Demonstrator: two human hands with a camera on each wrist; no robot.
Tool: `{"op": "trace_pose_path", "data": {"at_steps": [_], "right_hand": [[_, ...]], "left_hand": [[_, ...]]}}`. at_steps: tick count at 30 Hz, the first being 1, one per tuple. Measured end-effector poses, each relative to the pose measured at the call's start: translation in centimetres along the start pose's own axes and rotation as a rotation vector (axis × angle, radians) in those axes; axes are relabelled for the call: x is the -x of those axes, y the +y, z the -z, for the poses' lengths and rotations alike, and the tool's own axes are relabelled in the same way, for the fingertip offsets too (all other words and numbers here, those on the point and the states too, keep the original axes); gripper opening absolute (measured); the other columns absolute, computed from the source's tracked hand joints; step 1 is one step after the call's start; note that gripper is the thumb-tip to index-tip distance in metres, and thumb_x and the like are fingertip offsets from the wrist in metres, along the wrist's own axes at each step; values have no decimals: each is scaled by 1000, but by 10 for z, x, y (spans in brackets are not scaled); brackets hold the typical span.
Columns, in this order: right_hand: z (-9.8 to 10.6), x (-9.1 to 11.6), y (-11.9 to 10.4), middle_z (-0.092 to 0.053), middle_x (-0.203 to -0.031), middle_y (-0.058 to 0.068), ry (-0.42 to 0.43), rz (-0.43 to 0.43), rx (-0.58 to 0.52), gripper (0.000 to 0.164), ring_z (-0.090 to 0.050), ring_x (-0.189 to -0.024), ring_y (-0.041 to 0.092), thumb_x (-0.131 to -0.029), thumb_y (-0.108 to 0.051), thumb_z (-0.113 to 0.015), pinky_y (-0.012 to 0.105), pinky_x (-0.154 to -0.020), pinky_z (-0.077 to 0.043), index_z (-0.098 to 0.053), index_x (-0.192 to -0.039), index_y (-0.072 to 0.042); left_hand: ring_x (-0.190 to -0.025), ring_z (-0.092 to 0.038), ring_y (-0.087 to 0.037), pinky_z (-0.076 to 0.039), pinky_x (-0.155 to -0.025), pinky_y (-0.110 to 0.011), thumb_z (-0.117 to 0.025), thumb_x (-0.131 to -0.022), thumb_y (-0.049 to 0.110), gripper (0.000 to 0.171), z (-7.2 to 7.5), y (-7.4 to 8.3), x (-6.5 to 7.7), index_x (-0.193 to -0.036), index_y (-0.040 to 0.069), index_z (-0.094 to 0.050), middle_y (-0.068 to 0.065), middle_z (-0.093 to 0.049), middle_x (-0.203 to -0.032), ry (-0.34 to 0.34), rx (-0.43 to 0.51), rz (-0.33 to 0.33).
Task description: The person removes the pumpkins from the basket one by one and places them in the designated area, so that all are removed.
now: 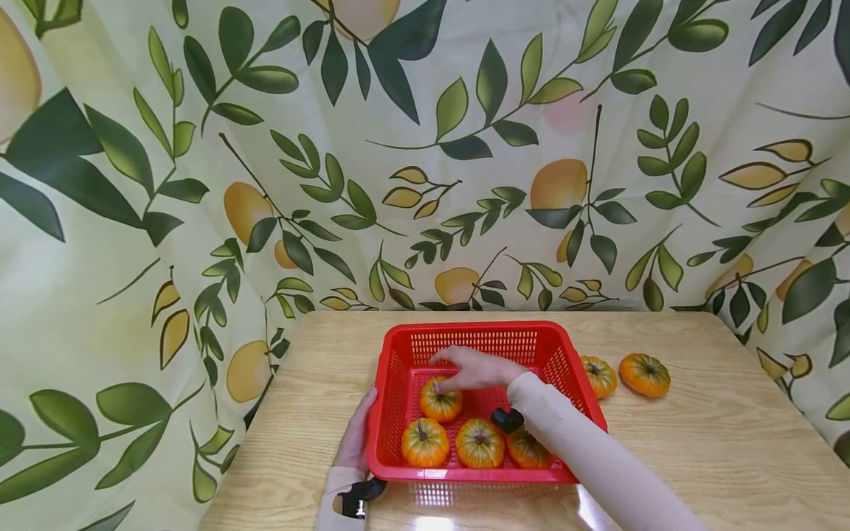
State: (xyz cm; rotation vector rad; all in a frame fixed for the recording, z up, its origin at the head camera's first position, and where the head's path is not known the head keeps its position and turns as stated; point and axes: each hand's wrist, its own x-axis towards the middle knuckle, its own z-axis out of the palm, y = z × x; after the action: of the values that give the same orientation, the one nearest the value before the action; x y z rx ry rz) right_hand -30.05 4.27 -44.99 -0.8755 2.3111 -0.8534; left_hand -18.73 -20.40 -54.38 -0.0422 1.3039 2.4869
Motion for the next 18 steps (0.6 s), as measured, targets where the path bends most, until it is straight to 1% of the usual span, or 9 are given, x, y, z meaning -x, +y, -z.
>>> {"op": "trace_pose_path", "data": {"at_steps": [4,9,13,16,18], "right_hand": [[-1,-1,0,-53,-145,14,-12,-3,-13,57,-47,-135,34,-91,-32,-75,57,-114,-41,-55,-141,-11],[-2,-3,1,-54,-144,13,-30,12,22,59,-47,-134,31,-90,-33,-76,55,-115,-40,-56,-141,-10],[-4,-4,0,-51,-148,10,-63,-1,62,63,-45,-138,31,-88,-36,-78,56,-116,-39,-55,-143,-15],[-7,-3,0,-49,-150,10,-84,-27,58,66,-43,-139,31,-86,-38,-79,58,-116,-38,-53,-144,-19],[-9,-3,0,-50,-149,8,-96,-44,50,67,-44,-137,30,-85,-39,-80,58,-115,-39,-54,-144,-22]], "left_hand": [[-133,-51,-18,-40,-118,-39,-42,-103,53,66,0,1,0,-158,19,-29,-2,-51,-152,7,6,12],[-135,-50,-18,-39,-118,-39,-42,-103,52,64,-2,3,-2,-158,21,-30,-2,-49,-153,2,-8,-14],[-134,-51,-18,-39,-119,-39,-42,-104,51,62,-1,2,-2,-156,21,-32,-2,-50,-152,5,-8,-23],[-132,-52,-17,-41,-117,-38,-42,-103,51,62,0,1,-2,-156,21,-32,-1,-52,-150,7,-12,-19],[-132,-52,-17,-41,-117,-38,-42,-103,52,62,0,1,-1,-156,21,-32,0,-52,-149,5,-15,-18]]}}
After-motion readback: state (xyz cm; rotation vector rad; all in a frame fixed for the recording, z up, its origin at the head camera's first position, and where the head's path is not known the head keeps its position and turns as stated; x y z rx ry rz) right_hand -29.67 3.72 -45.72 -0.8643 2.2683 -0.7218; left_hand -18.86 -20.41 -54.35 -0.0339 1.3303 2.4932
